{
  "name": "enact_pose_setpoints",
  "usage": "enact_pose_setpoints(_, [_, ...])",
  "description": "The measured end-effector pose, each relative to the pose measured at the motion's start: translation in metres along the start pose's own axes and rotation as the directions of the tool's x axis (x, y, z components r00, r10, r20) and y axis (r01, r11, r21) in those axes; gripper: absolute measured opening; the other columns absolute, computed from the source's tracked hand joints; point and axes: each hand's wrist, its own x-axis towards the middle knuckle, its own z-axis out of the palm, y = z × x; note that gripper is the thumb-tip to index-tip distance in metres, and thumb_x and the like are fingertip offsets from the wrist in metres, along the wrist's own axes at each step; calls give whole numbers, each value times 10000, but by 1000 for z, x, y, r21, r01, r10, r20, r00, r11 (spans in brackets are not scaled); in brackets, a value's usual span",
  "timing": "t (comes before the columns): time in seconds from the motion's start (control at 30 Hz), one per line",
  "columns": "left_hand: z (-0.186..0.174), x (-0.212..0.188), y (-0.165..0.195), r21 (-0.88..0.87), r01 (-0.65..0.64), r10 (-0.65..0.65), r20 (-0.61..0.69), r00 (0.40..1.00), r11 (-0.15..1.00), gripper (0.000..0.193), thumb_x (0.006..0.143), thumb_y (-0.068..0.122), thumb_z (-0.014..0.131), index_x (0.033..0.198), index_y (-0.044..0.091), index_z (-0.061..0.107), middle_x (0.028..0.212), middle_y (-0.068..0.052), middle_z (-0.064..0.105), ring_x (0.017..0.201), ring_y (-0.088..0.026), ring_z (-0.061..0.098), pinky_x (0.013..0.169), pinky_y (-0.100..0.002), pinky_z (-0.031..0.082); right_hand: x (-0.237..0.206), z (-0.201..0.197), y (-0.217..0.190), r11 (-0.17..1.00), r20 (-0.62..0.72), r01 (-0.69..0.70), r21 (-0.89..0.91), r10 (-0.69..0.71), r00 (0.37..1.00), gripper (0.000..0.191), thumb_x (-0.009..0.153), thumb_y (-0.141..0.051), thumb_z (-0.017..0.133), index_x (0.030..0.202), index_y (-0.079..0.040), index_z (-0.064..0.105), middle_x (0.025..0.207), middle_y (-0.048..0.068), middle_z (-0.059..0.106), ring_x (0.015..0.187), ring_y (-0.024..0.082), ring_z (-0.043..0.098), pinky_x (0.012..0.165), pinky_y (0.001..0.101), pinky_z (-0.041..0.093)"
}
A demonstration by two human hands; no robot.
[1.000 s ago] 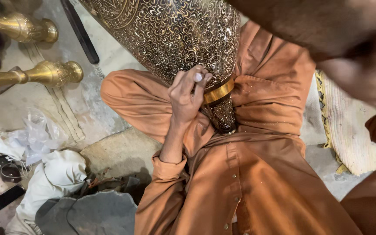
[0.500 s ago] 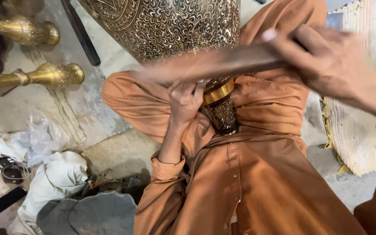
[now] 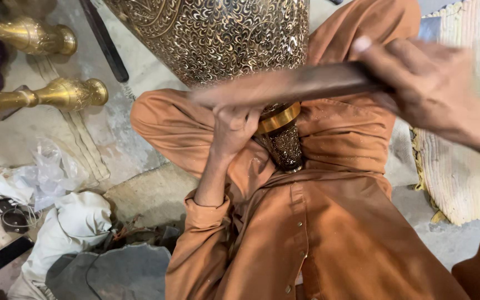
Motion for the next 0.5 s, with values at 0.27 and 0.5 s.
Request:
enact_pose_setpoints(0.27, [-14,12,4,34,-58,54,105,993,998,168,950,6,709,1115,33,707,1091,-97,740,915,-260,701,818,-387,590,-7,1,-2,998,8,-48,39,48,999,778,819,-154,785,1535,-98,486,976,109,636,772,272,633,596,390,500])
enact_pose_setpoints(0.5, [-24,20,7,-20,-15,19,196,981,1000,215,912,-1,698,1126,8,714,1074,-124,747,944,-285,696,830,-421,589,-26,11,3,994,-9,-37,-107,36,999,701,848,-172,910,1449,-96,556,978,92,660,784,231,676,613,354,527])
